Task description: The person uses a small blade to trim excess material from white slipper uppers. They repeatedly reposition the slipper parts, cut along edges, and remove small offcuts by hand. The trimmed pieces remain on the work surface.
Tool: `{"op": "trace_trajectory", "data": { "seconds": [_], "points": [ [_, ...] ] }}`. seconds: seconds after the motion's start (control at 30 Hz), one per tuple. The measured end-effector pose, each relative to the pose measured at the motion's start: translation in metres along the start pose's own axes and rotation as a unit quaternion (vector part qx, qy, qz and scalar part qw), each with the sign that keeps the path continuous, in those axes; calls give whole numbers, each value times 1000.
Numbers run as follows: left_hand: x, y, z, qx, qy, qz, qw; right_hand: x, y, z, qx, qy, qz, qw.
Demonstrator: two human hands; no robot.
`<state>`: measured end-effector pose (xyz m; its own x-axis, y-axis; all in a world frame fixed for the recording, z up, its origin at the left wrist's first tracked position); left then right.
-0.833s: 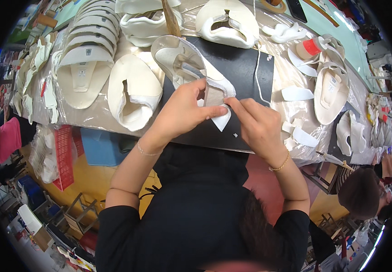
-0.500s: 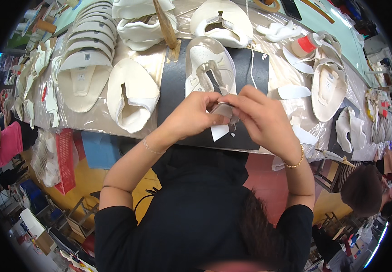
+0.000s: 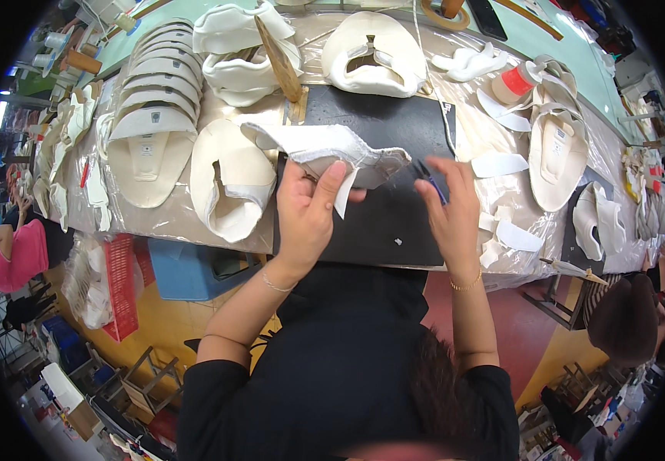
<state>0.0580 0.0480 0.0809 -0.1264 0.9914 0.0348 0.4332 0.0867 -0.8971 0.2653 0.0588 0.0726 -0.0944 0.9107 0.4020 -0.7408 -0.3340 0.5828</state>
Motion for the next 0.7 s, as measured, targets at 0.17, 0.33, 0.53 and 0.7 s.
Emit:
{"op": "trace_trajectory", "data": {
  "seconds": [0.17,0.33,0.53,0.7],
  "points": [
    [-19,20,-4,-11,5,-45,999,-4,56,-8,246,217,-42,944],
    [-28,24,0,-6,14,-44,999,2,62,-26,298,267,-139,906],
    [-26,14,18,77,64,87,991,10,64,-16,132,343,22,930],
    [-28,10,21,66,50,118,990,12,70,-16,145,348,59,924]
  ]
}}
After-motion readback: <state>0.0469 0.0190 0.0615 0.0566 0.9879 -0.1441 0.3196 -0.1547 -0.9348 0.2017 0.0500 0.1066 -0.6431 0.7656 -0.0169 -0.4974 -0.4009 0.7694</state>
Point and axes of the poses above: each hand's wrist, its own x-axis towards the middle knuckle, its own z-axis out of the back of the hand, y = z × x, the point moved 4 cm from there along x, towards the middle knuckle, and after that the axes turned 4 degrees about -x, right-handed, at the moved point
